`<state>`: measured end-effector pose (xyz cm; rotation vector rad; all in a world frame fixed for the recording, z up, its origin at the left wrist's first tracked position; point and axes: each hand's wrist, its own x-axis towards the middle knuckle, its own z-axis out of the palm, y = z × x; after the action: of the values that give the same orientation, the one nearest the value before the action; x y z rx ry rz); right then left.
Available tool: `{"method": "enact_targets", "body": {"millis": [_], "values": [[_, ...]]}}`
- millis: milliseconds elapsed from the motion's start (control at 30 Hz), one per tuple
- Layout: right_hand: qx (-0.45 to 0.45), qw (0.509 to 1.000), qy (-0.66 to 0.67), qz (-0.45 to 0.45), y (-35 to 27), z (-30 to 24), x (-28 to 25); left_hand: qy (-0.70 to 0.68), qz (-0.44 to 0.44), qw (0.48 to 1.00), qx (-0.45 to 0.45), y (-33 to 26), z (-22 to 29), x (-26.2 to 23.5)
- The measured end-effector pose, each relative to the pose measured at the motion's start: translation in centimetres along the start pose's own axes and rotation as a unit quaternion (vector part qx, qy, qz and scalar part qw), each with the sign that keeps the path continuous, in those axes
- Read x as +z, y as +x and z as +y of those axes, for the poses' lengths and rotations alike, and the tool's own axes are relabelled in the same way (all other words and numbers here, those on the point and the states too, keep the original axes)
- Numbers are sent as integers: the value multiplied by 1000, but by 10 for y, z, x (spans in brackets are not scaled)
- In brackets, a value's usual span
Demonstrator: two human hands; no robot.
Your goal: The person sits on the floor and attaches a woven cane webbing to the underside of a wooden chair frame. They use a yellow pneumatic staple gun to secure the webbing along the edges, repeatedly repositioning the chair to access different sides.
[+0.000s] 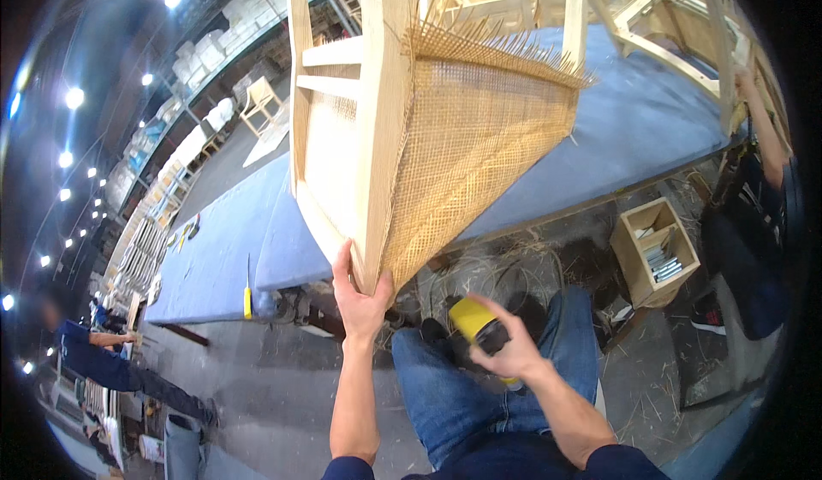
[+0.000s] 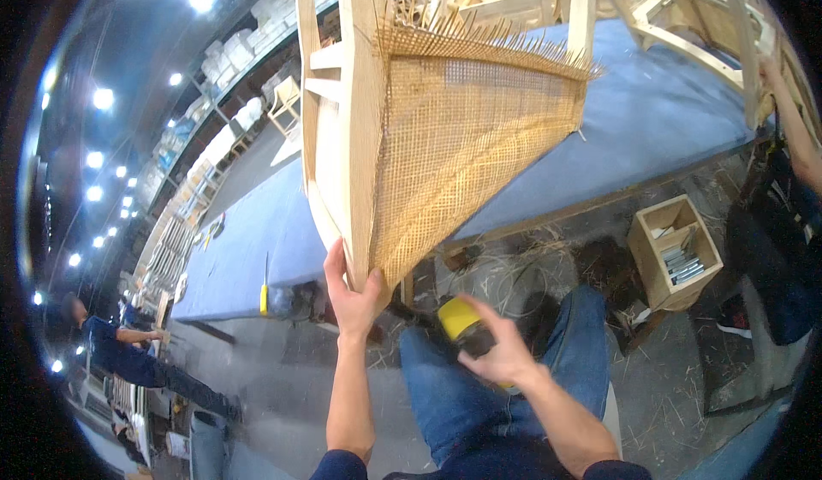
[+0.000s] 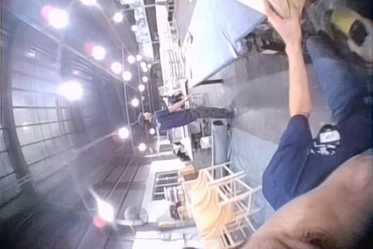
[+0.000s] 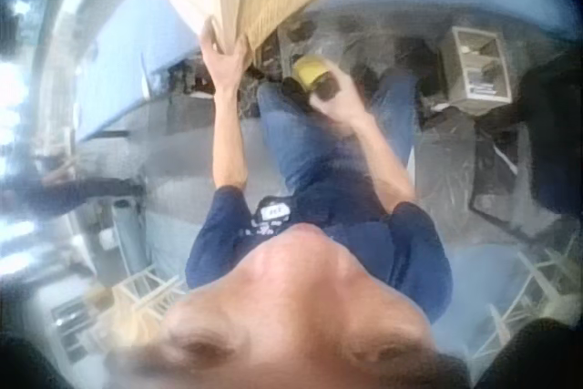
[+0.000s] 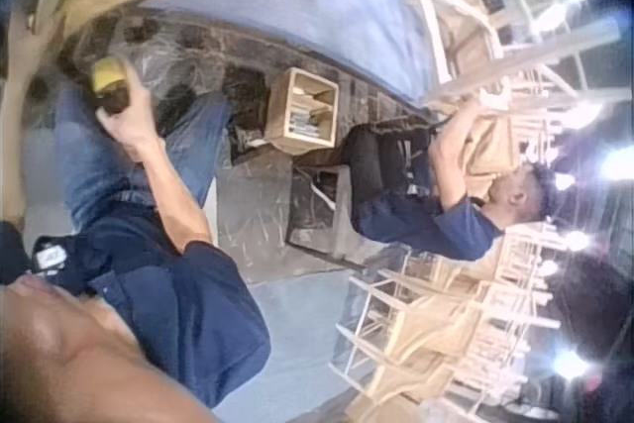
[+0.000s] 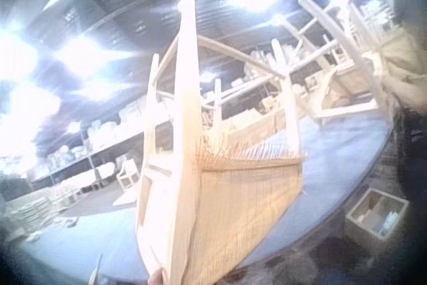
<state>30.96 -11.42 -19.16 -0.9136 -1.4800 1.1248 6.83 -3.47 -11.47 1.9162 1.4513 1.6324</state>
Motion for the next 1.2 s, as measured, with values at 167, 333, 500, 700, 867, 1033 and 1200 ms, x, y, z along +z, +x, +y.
{"method": "enact_targets", "body": {"millis": [167,333,500,700,867,1033,1200], "values": [[-77,988,-59,118,26,-40,-87,43,-7,999,13,4,-3,-1],[-142,903,-398,75,61,-96,-195,128,-18,989,65,1,-3,-5],[38,829,-542,132,98,-84,-284,197,-34,960,195,5,15,-18],[95,740,-650,146,154,-44,-349,309,-124,862,381,40,92,-27],[139,686,-699,145,161,-33,-341,445,-208,772,404,76,133,30],[114,645,-738,160,157,-27,-336,557,-228,641,476,119,128,89],[104,644,-736,182,160,-25,-334,586,-214,590,514,157,132,126]]}}
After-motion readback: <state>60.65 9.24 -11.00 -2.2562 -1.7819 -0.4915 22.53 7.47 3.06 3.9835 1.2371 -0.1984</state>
